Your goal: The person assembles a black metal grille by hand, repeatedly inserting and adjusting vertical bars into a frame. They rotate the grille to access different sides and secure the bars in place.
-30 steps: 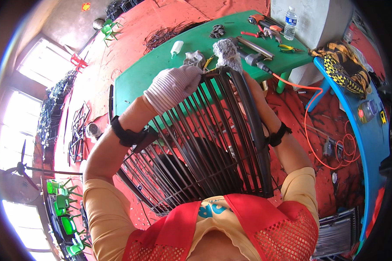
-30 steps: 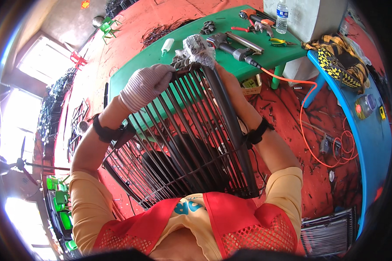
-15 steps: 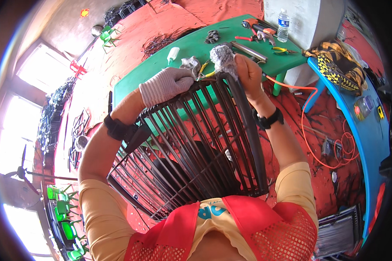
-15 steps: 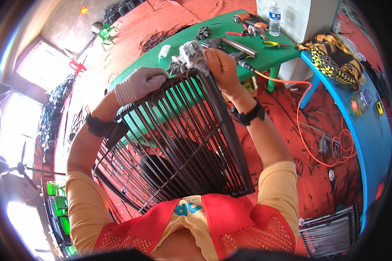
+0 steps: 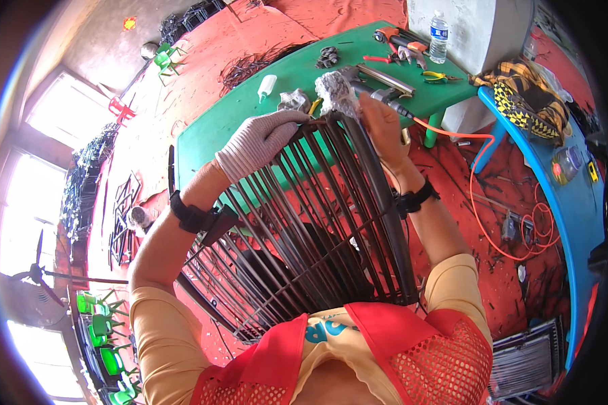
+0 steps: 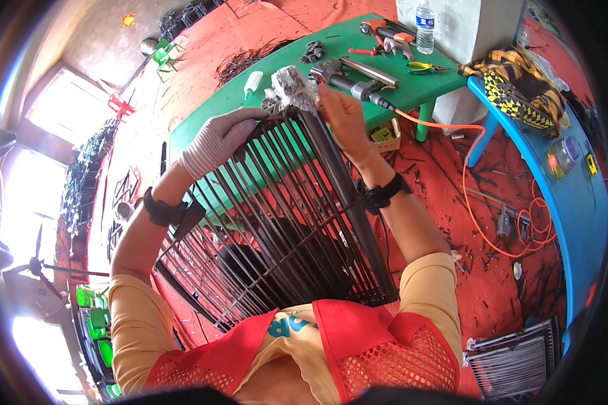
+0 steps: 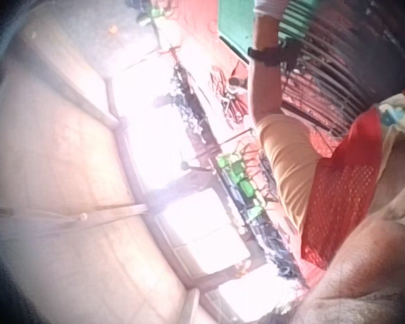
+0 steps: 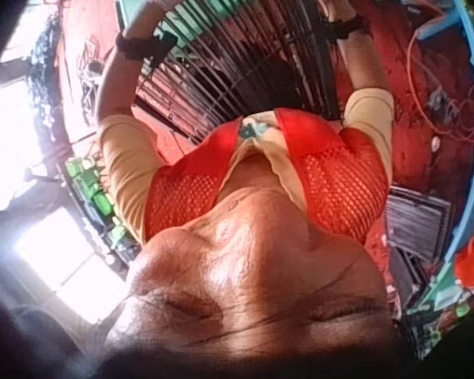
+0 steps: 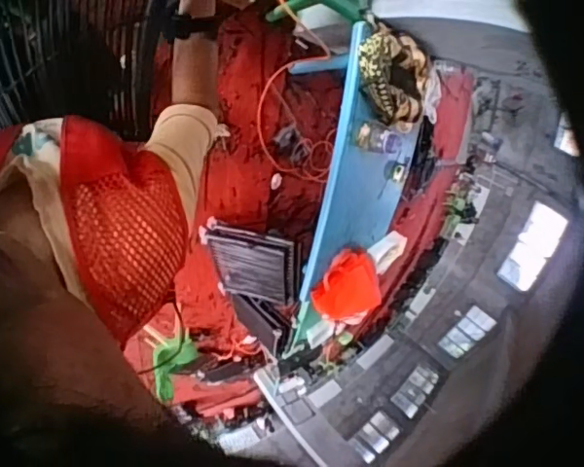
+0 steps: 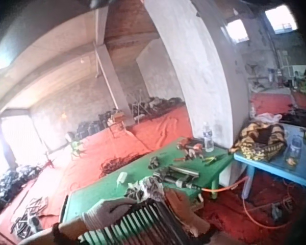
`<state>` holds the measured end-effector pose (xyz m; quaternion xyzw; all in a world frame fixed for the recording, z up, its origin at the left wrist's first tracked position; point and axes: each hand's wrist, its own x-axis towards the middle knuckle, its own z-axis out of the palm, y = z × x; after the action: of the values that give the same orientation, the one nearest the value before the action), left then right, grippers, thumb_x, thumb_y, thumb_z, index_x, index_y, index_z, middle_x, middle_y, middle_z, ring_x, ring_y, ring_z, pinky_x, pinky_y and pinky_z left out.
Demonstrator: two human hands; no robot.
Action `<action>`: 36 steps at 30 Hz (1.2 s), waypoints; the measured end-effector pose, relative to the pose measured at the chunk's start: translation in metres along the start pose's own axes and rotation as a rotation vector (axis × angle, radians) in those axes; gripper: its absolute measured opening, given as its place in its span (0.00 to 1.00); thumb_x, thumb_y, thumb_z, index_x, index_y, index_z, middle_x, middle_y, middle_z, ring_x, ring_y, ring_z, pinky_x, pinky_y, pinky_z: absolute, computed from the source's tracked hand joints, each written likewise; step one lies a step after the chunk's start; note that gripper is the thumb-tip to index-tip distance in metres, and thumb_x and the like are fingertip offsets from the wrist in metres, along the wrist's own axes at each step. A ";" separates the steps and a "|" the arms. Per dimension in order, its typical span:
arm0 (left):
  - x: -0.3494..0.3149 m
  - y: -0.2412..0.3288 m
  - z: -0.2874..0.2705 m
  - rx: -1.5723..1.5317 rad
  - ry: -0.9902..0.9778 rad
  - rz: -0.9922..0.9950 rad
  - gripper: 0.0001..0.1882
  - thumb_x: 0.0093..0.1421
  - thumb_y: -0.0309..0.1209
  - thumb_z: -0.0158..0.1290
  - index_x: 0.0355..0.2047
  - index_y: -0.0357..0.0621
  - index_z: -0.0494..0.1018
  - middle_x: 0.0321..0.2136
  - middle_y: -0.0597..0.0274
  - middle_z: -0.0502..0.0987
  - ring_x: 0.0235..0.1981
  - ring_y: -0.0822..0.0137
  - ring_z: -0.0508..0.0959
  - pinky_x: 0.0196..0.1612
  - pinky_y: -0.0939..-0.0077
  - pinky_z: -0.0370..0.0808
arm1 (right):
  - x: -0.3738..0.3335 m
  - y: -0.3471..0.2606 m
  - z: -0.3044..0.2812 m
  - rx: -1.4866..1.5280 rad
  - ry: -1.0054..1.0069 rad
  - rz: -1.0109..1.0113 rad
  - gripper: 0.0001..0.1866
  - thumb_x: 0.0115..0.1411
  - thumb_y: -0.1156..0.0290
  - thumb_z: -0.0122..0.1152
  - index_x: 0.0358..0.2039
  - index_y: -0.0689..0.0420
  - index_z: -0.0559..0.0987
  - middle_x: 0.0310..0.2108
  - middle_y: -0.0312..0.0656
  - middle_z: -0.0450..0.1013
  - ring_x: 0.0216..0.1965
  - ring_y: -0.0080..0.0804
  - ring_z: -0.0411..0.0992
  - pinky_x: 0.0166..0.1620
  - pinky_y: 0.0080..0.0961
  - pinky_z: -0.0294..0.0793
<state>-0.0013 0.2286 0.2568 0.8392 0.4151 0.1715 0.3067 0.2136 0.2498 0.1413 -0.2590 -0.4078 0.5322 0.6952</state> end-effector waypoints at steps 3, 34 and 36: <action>0.007 0.003 0.002 0.217 0.083 0.259 0.17 0.64 0.33 0.50 0.52 0.41 0.71 0.33 0.60 0.78 0.31 0.68 0.77 0.35 0.75 0.75 | -0.006 0.001 0.007 0.052 -0.013 0.008 0.20 0.69 0.58 0.50 0.19 0.51 0.72 0.17 0.21 0.62 0.20 0.09 0.58 0.23 0.13 0.55; 0.040 0.021 0.017 0.249 0.172 0.198 0.10 0.62 0.33 0.51 0.34 0.38 0.75 0.20 0.53 0.73 0.21 0.64 0.73 0.28 0.70 0.72 | 0.039 0.088 -0.033 -0.139 -0.043 -0.110 0.18 0.66 0.53 0.53 0.43 0.55 0.78 0.23 0.28 0.68 0.22 0.12 0.63 0.24 0.15 0.62; 0.032 0.005 0.006 0.109 0.030 -0.044 0.14 0.65 0.36 0.49 0.42 0.39 0.76 0.24 0.62 0.76 0.25 0.73 0.75 0.32 0.74 0.74 | -0.003 0.070 -0.055 0.221 -0.214 0.312 0.15 0.66 0.54 0.52 0.39 0.51 0.77 0.22 0.28 0.68 0.22 0.13 0.65 0.23 0.13 0.63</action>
<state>0.0241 0.2499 0.2573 0.8427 0.4466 0.1546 0.2579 0.2223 0.2717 0.0551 -0.1832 -0.3737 0.6992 0.5813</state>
